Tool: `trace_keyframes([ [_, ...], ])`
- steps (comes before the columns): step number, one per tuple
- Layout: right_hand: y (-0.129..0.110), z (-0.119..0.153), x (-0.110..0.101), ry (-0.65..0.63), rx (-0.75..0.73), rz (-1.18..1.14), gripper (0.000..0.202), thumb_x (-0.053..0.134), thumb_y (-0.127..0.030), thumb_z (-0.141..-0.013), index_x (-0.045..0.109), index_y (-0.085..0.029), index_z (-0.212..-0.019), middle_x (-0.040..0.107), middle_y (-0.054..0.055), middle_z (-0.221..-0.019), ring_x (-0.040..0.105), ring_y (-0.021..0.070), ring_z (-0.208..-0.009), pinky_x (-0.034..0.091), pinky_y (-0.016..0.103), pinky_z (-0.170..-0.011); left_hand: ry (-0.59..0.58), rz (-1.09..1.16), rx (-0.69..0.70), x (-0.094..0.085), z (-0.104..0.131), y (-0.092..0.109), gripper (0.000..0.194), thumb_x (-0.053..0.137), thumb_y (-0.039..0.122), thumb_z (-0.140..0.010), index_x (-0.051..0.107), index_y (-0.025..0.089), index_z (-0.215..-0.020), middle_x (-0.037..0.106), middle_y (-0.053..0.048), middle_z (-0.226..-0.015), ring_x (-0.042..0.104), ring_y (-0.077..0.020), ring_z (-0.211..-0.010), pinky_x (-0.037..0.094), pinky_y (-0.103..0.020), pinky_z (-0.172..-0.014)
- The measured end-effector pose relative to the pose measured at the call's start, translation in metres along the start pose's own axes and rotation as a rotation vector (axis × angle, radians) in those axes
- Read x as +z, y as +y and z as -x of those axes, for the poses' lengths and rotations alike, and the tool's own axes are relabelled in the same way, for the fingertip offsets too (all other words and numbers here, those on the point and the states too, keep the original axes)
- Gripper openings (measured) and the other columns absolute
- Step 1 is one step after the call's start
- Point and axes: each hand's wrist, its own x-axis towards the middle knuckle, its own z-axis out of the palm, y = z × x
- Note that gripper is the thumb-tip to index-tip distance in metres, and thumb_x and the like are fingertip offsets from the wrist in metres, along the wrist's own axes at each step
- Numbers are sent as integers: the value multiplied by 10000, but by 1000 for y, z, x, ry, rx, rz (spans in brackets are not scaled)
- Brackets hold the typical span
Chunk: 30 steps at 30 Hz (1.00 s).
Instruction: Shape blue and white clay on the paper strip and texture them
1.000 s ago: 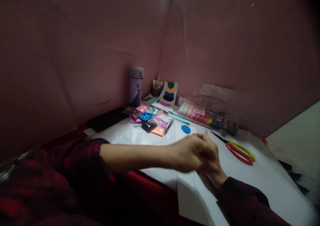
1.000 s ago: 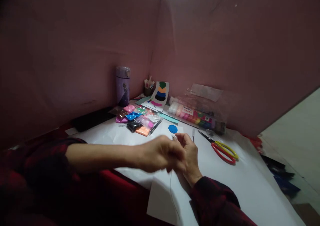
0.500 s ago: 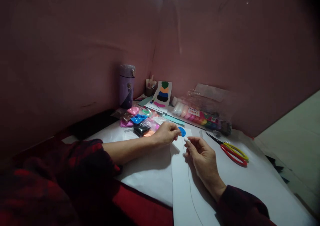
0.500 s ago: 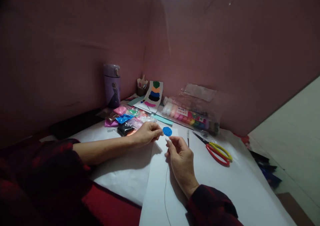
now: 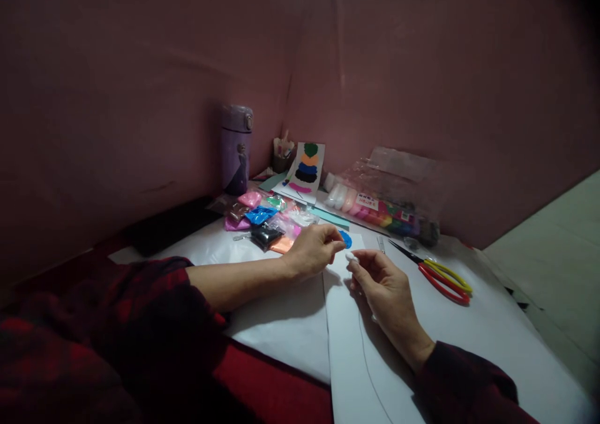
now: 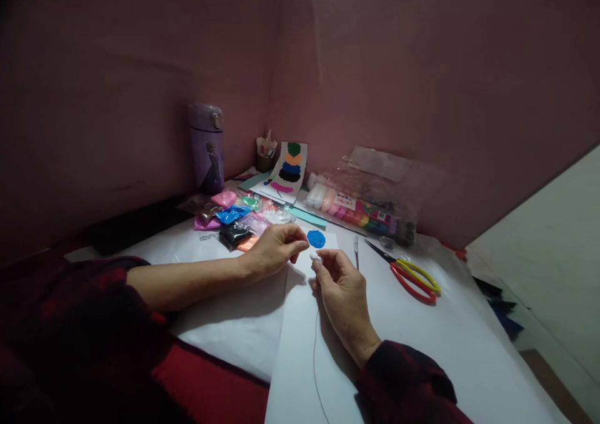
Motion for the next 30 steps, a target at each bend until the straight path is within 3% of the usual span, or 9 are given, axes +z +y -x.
trace_keyframes([
  [5, 3, -3, -1, 60, -10, -19, 350, 768, -409, -729, 589, -189, -932, 606, -28, -690, 539, 96, -469, 463, 222, -397, -27, -31, 15, 3, 2, -5, 167, 572, -13, -691, 651, 128, -734, 563, 42, -617, 475, -55, -537, 376, -180, -529],
  [8, 5, -3, -1, 69, -14, -21, 340, 767, -404, -732, 596, -191, -935, 599, -31, -679, 543, 101, -479, 471, 225, -406, -28, 17, -40, 4, 4, -4, 35, 630, 125, -747, 631, 136, -713, 535, 51, -571, 453, -54, -479, 357, -188, -493],
  [10, 6, -3, -2, 68, -27, -7, 328, 759, -405, -744, 602, -196, -942, 588, -37, -661, 540, 104, -478, 482, 235, -420, -17, 17, -9, 4, 4, -3, 68, 645, 170, -758, 628, 137, -701, 540, 43, -570, 480, -64, -509, 382, -194, -522],
  [15, 6, -2, -3, 57, -60, 50, 281, 731, -395, -783, 616, -203, -953, 594, -29, -701, 540, 102, -507, 500, 253, -476, 35, -14, 120, 3, 2, -4, 222, 569, -61, -647, 653, 124, -737, 616, 1, -781, 516, -66, -649, 418, -187, -616],
  [18, 6, -1, -4, 33, -44, 87, 269, 728, -394, -784, 629, -202, -944, 607, -18, -743, 547, 99, -537, 518, 264, -526, 47, 9, 71, 3, 3, -3, 53, 625, 87, -738, 632, 135, -716, 567, 19, -641, 503, -84, -606, 411, -201, -590],
  [20, 6, -1, -4, 13, -36, 106, 268, 725, -401, -783, 645, -203, -944, 602, -18, -739, 543, 101, -548, 539, 284, -566, 72, -10, 56, 3, 4, -4, 43, 605, 122, -767, 638, 142, -749, 572, 17, -636, 523, -96, -623, 419, -210, -605],
  [25, 8, -2, -6, -22, -94, 219, 232, 709, -397, -782, 705, -207, -914, 610, 17, -847, 536, 107, -580, 575, 345, -641, 111, 1, -12, 5, 1, -14, 379, 467, -59, -631, 623, 146, -908, 589, 4, -772, 531, -93, -648, 424, -206, -592],
  [30, 7, -3, -6, -40, -218, 414, 184, 664, -370, -819, 733, -224, -906, 650, 43, -906, 572, 148, -664, 532, 356, -681, 132, 57, -54, 9, -1, -24, 363, 438, -26, -655, 553, 166, -940, 564, 0, -765, 557, -119, -668, 430, -226, -581],
])
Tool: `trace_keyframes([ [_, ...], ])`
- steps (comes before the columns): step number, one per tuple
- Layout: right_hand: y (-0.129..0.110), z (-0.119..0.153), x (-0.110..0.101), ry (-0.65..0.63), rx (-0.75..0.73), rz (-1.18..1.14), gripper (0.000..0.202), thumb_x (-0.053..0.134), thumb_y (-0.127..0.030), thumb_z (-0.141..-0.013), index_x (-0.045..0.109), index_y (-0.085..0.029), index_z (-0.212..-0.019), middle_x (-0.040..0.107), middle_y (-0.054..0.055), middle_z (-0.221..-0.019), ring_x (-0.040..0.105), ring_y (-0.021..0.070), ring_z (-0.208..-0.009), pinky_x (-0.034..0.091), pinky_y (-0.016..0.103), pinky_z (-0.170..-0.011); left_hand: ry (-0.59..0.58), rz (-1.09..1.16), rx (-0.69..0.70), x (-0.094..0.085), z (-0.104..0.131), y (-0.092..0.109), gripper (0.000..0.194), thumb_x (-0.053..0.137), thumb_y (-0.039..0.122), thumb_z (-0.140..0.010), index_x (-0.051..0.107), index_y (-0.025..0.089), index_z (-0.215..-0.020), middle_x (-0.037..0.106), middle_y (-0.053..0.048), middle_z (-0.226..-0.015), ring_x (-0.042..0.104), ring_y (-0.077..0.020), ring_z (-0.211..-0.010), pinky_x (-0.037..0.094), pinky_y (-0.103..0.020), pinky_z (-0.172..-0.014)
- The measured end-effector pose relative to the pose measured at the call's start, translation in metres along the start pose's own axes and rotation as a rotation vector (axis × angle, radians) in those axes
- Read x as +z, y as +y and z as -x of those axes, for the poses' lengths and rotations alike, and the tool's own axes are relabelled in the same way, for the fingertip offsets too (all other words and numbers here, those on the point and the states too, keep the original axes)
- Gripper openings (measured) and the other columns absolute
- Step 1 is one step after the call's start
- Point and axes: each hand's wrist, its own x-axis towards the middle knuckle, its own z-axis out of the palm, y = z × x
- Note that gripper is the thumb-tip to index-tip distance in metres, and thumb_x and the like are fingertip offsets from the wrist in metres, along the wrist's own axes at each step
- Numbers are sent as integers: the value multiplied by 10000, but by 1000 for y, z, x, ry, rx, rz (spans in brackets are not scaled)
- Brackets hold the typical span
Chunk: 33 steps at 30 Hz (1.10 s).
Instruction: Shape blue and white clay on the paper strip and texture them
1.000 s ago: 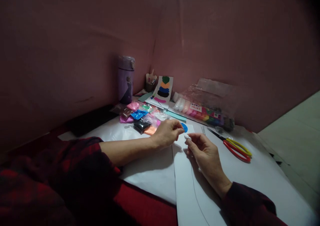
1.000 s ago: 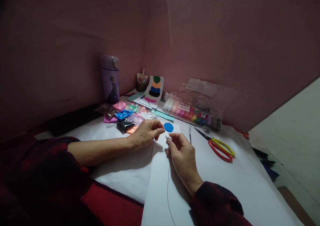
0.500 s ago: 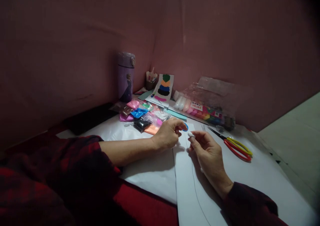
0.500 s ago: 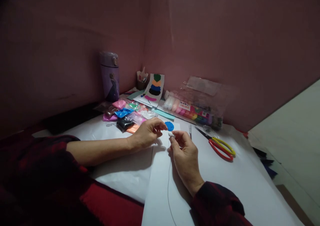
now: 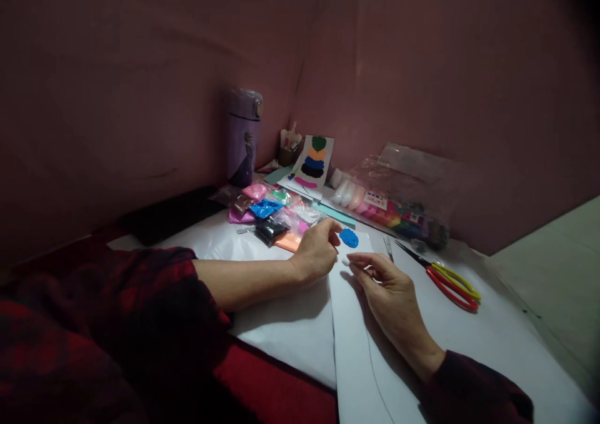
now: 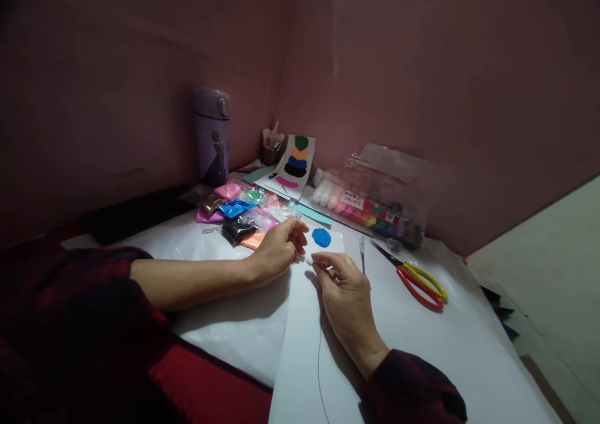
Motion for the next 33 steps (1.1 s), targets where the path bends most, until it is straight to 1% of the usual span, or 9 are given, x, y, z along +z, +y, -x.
trace_keyframes([
  [5, -7, -1, 0, -48, -92, 109, 171, 660, -335, -813, 755, -229, -909, 666, 40, -816, 587, 171, -684, 481, 330, -661, 4, -57, 2, 0, 2, 4, 370, 415, -34, -659, 546, 163, -943, 562, -7, -769, 557, -127, -695, 454, -248, -633],
  [10, -7, 0, 1, -26, -108, 117, 185, 629, -332, -844, 744, -220, -936, 674, 48, -844, 599, 172, -698, 483, 324, -682, 6, -77, -1, -1, 3, 6, 370, 400, -27, -677, 545, 161, -961, 578, -17, -780, 555, -136, -704, 465, -263, -655],
  [13, -6, 0, 2, -67, -140, 176, 175, 628, -319, -845, 741, -223, -938, 671, 46, -834, 597, 167, -680, 477, 313, -658, 10, -83, -2, -1, 2, 7, 353, 407, -21, -679, 540, 159, -952, 576, -21, -779, 555, -145, -717, 469, -271, -661],
  [15, -8, -1, 2, -46, -144, 194, 172, 617, -313, -848, 736, -215, -925, 677, 49, -838, 602, 170, -685, 481, 314, -663, 8, -79, -5, -2, 2, 7, 357, 400, -23, -676, 536, 160, -951, 573, -19, -776, 561, -148, -718, 474, -277, -666],
  [18, -10, -1, 1, 3, -128, 199, 164, 604, -295, -840, 725, -195, -892, 684, 56, -836, 609, 175, -695, 488, 319, -672, 5, -75, -11, -1, 3, 8, 377, 386, -30, -666, 532, 166, -953, 575, -11, -769, 573, -147, -716, 488, -286, -687],
  [22, -10, -1, 1, -37, -114, 227, 144, 622, -292, -821, 723, -194, -849, 680, 46, -810, 610, 177, -696, 482, 324, -673, 5, -73, -9, -1, 3, 7, 372, 392, -30, -656, 529, 176, -935, 574, -3, -760, 576, -145, -715, 503, -298, -716],
  [27, -3, -4, 0, 37, 38, 106, 193, 645, -353, -821, 719, -197, -905, 717, 57, -878, 656, 197, -753, 513, 354, -732, 7, -46, -7, 0, 4, 7, 384, 378, -38, -651, 522, 179, -933, 564, -4, -756, 565, -151, -707, 496, -306, -699],
  [29, 0, -5, 0, 24, 64, 107, 205, 656, -373, -815, 721, -198, -901, 721, 58, -869, 661, 202, -739, 519, 366, -729, 34, -40, 11, -1, 5, 10, 373, 380, -44, -645, 520, 177, -911, 557, -6, -764, 554, -150, -720, 491, -306, -710],
  [33, 1, -7, 1, 4, 65, 140, 214, 648, -384, -821, 721, -201, -904, 719, 59, -878, 657, 197, -705, 522, 376, -714, 128, -24, 112, -2, 7, 18, 379, 385, -68, -619, 523, 176, -874, 557, -22, -846, 537, -149, -783, 480, -293, -744],
])
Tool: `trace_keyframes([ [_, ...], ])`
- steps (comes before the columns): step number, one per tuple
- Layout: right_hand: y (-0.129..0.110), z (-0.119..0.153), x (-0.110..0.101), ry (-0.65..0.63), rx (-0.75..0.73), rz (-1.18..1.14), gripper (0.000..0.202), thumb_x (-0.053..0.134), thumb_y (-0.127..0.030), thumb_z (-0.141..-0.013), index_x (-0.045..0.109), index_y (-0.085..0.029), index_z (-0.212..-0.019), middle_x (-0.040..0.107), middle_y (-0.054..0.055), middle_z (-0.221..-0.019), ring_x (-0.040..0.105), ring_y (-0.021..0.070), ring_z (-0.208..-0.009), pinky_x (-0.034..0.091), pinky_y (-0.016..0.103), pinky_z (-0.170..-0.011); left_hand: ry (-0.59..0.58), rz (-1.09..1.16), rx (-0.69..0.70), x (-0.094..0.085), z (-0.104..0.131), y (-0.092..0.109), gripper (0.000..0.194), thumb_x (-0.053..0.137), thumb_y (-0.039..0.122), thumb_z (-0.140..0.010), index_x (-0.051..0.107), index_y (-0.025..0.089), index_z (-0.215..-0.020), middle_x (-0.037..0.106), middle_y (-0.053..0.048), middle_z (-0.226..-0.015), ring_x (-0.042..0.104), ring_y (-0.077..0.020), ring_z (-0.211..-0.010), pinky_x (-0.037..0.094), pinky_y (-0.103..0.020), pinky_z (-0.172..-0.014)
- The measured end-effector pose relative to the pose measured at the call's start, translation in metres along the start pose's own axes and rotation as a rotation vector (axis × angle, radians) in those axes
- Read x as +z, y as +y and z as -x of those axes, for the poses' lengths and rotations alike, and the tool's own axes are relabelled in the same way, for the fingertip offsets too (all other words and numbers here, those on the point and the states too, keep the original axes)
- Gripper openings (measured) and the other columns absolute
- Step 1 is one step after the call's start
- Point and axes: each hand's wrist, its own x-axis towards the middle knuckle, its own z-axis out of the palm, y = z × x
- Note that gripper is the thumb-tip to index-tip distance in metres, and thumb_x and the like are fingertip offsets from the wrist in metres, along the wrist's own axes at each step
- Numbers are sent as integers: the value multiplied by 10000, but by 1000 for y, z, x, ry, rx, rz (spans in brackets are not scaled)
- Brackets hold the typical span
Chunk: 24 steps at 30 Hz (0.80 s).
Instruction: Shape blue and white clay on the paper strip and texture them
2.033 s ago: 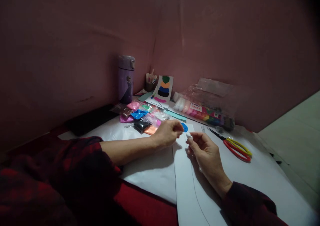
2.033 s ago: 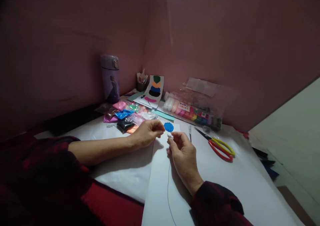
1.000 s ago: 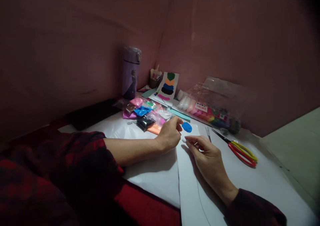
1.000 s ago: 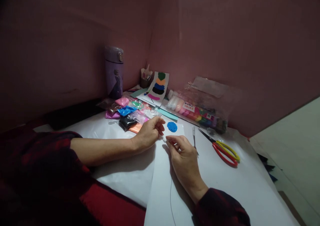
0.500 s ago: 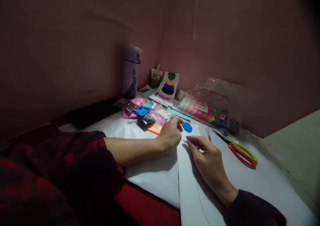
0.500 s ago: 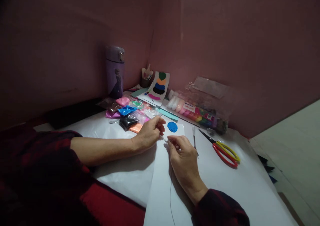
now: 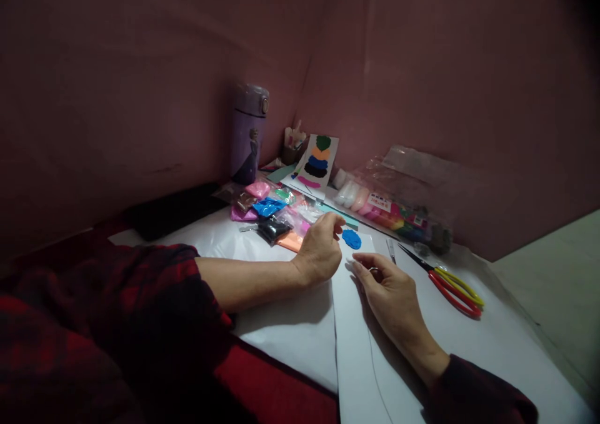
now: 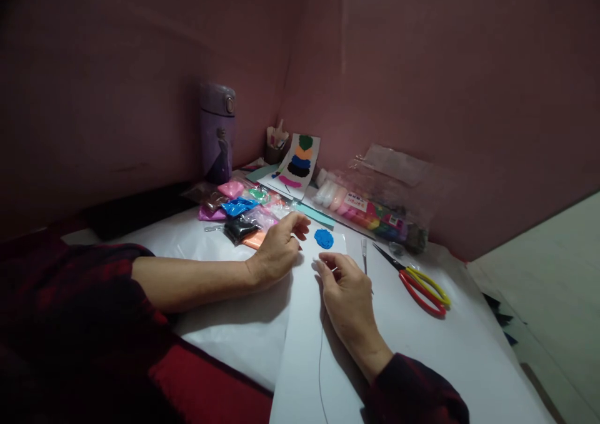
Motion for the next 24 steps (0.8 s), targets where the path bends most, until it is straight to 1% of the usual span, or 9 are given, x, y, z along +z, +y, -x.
trace_keyframes([
  [3, 0, -1, 1, 8, -11, -15, 222, 612, -369, -845, 716, -194, -933, 715, 70, -933, 664, 194, -722, 526, 369, -708, 43, 20, 30, -1, 0, 2, 401, 379, -78, -614, 527, 179, -884, 559, -34, -896, 535, -154, -816, 476, -285, -745],
  [5, 0, -2, 1, 21, -53, 6, 219, 601, -349, -847, 721, -189, -938, 709, 73, -941, 664, 200, -763, 521, 363, -723, 50, 10, 29, -1, -1, 2, 402, 379, -78, -619, 526, 179, -891, 560, -34, -899, 536, -155, -811, 474, -296, -762],
  [7, 0, -3, 1, 22, -113, 70, 219, 605, -332, -839, 736, -187, -937, 702, 69, -906, 654, 204, -781, 510, 360, -738, 43, -13, 27, 0, -1, 1, 397, 380, -77, -627, 523, 177, -897, 562, -32, -893, 539, -157, -807, 468, -314, -796],
  [11, -2, -6, 2, 6, -173, 159, 249, 588, -328, -849, 758, -176, -950, 679, 59, -815, 625, 191, -716, 496, 347, -714, 29, -39, 29, -1, -2, -1, 386, 379, -76, -646, 516, 176, -904, 565, -30, -898, 545, -157, -815, 458, -329, -841],
  [16, -3, -7, 3, 25, -187, 164, 275, 566, -317, -867, 752, -166, -1002, 690, 69, -860, 631, 195, -745, 492, 338, -721, 41, -34, 33, -1, -2, -1, 390, 373, -78, -654, 519, 172, -915, 567, -31, -897, 544, -155, -810, 456, -327, -830],
  [20, -2, -8, 3, -4, -190, 189, 265, 564, -303, -867, 756, -166, -987, 694, 66, -839, 631, 200, -731, 488, 347, -719, 63, -1, 44, 0, -3, -1, 383, 378, -79, -647, 521, 173, -897, 567, -25, -880, 541, -147, -790, 453, -315, -816],
  [24, -2, -7, 2, 65, -203, 128, 238, 574, -307, -877, 743, -163, -961, 713, 77, -895, 646, 199, -783, 496, 333, -730, 97, 69, 49, 1, -4, -1, 383, 378, -68, -650, 527, 171, -910, 558, -28, -895, 536, -140, -790, 458, -293, -780],
])
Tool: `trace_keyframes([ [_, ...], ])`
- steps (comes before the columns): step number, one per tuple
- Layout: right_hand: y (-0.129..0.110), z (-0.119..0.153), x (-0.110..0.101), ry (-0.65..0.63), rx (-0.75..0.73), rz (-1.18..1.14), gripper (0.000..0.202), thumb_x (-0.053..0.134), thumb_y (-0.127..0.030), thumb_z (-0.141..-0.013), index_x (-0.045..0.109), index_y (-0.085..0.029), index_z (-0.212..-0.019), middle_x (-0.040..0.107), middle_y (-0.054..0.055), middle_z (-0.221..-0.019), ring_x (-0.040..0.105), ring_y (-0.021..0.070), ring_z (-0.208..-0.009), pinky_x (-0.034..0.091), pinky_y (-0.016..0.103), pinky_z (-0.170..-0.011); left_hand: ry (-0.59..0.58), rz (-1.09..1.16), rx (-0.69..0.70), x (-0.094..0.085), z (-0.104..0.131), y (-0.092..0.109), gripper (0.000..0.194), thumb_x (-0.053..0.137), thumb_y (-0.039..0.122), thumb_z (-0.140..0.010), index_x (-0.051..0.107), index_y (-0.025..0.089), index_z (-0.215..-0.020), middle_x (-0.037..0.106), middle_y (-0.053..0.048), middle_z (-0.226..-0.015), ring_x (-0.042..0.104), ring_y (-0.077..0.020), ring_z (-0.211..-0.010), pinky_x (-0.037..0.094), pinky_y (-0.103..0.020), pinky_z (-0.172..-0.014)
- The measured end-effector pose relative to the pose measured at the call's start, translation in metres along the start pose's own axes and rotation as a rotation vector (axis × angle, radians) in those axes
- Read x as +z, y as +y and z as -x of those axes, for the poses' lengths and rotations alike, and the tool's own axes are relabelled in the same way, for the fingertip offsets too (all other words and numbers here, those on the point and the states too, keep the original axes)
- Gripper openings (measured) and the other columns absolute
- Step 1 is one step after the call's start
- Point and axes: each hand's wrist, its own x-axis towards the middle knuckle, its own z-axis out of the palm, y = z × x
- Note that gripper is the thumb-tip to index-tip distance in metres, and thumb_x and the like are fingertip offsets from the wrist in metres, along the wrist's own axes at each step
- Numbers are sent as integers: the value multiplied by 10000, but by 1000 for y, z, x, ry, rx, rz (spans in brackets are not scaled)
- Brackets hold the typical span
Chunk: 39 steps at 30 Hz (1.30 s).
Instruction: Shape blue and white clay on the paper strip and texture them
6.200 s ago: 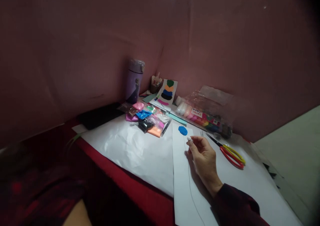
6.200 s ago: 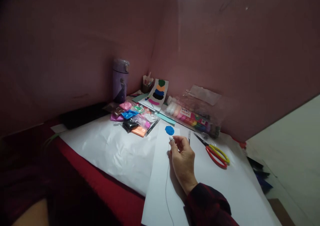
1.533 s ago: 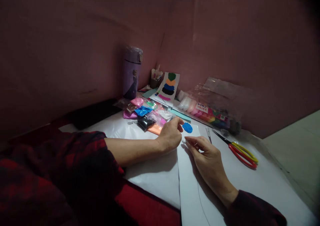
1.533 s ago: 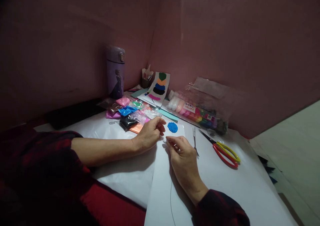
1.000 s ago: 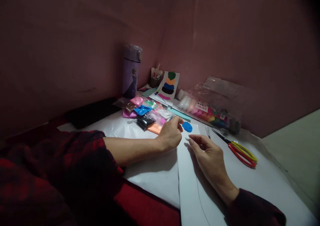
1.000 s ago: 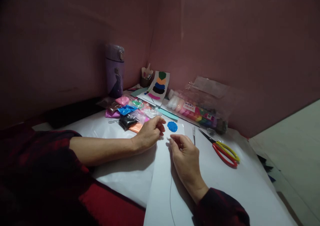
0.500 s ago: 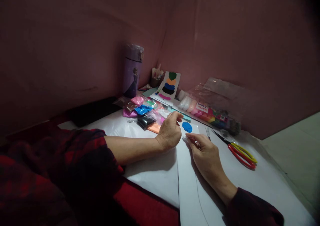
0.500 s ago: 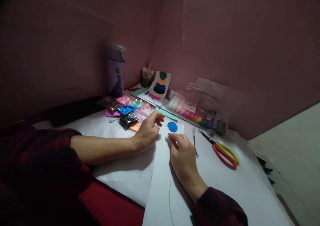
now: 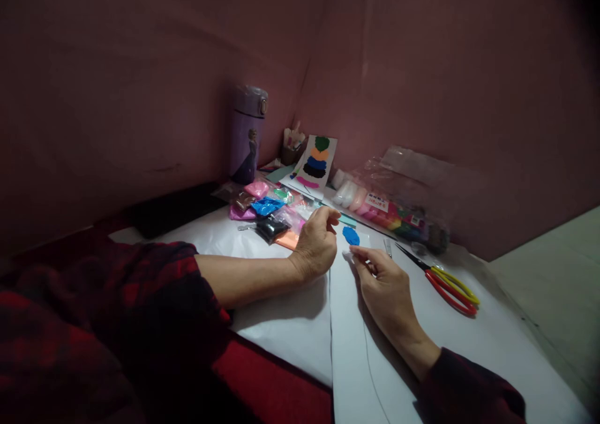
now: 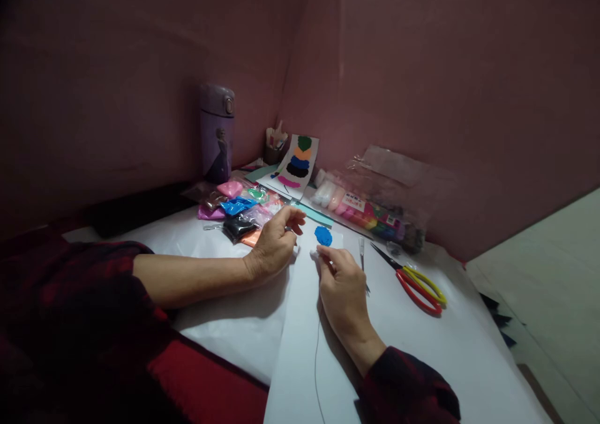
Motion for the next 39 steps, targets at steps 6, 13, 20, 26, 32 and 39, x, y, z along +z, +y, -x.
trace_keyframes([
  [6, -3, 3, -2, 6, -107, -34, 196, 548, -239, -895, 719, -181, -972, 696, 59, -902, 612, 167, -728, 499, 313, -695, 26, 95, 4, 0, -1, -2, 391, 380, -36, -649, 522, 177, -944, 552, -37, -946, 527, -139, -811, 470, -273, -743],
  [13, -7, 3, -2, -191, -151, -29, 235, 520, -199, -892, 706, -211, -1034, 691, 67, -944, 650, 188, -812, 510, 320, -711, 58, 110, -10, -1, -2, -1, 336, 397, 7, -678, 516, 185, -937, 554, -33, -940, 530, -143, -820, 481, -282, -764],
  [20, -6, 3, -2, -134, -139, -40, 250, 513, -204, -903, 679, -190, -1090, 664, 79, -967, 639, 192, -847, 516, 304, -687, 52, 70, -18, -1, -2, -1, 324, 406, 25, -703, 519, 181, -964, 563, -42, -948, 539, -152, -829, 480, -295, -775],
  [26, -11, 6, -4, -129, -160, -101, 211, 513, -172, -890, 678, -192, -1021, 646, 57, -927, 612, 160, -770, 500, 281, -647, 49, 77, -21, -1, -2, 0, 319, 399, 27, -716, 511, 172, -978, 562, -50, -952, 540, -152, -829, 474, -295, -764],
  [32, -18, 10, -10, -159, -108, -123, 138, 529, -186, -851, 667, -185, -852, 631, 34, -787, 562, 140, -644, 424, 244, -504, 72, 113, -21, -3, -6, 0, 307, 409, 60, -740, 513, 186, -1000, 577, -46, -978, 550, -151, -850, 477, -294, -772],
  [39, -17, 9, -11, -140, -88, -73, 163, 507, -174, -811, 667, -188, -782, 636, 29, -746, 565, 146, -624, 440, 260, -529, 119, 141, -19, -6, -11, 6, 306, 420, 60, -741, 524, 181, -1002, 587, -52, -978, 558, -163, -896, 482, -312, -820],
])
